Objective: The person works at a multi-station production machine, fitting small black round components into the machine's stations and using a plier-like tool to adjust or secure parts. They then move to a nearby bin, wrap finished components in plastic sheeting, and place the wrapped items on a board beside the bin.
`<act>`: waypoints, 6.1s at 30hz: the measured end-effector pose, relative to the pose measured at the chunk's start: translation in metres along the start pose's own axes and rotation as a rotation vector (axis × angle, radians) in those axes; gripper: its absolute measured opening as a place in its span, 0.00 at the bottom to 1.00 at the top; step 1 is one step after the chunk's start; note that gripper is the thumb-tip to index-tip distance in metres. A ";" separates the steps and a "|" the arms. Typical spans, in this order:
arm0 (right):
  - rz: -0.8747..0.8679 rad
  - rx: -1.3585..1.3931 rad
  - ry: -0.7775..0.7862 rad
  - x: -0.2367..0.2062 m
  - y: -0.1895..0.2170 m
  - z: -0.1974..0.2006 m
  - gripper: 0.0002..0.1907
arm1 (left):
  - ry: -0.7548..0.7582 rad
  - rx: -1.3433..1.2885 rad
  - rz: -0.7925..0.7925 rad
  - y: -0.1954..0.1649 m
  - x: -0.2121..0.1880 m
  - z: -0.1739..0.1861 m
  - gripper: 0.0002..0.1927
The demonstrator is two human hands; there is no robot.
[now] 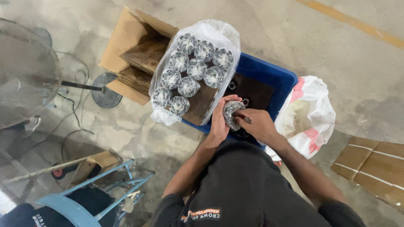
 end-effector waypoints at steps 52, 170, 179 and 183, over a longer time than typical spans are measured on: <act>0.291 -0.403 0.391 0.066 0.010 -0.065 0.07 | -0.293 -0.416 0.193 -0.003 0.034 0.102 0.22; -0.183 0.600 0.123 0.042 -0.121 -0.054 0.07 | 0.142 0.217 -0.013 0.035 0.029 0.045 0.23; -0.136 1.175 -0.001 0.025 -0.198 -0.093 0.03 | 0.130 0.512 0.063 0.089 -0.003 0.104 0.14; -0.293 1.071 0.014 0.023 -0.206 -0.087 0.07 | 0.269 0.979 0.182 0.066 -0.004 0.088 0.07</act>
Point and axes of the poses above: each hand's wrist, its own x-axis towards the middle knuckle, its own z-axis out of the back of the hand, y = z × x, the point moved 4 cm from there along x, towards the middle knuckle, and after that the axes turned 15 degrees about y, right-handed, at the moved point
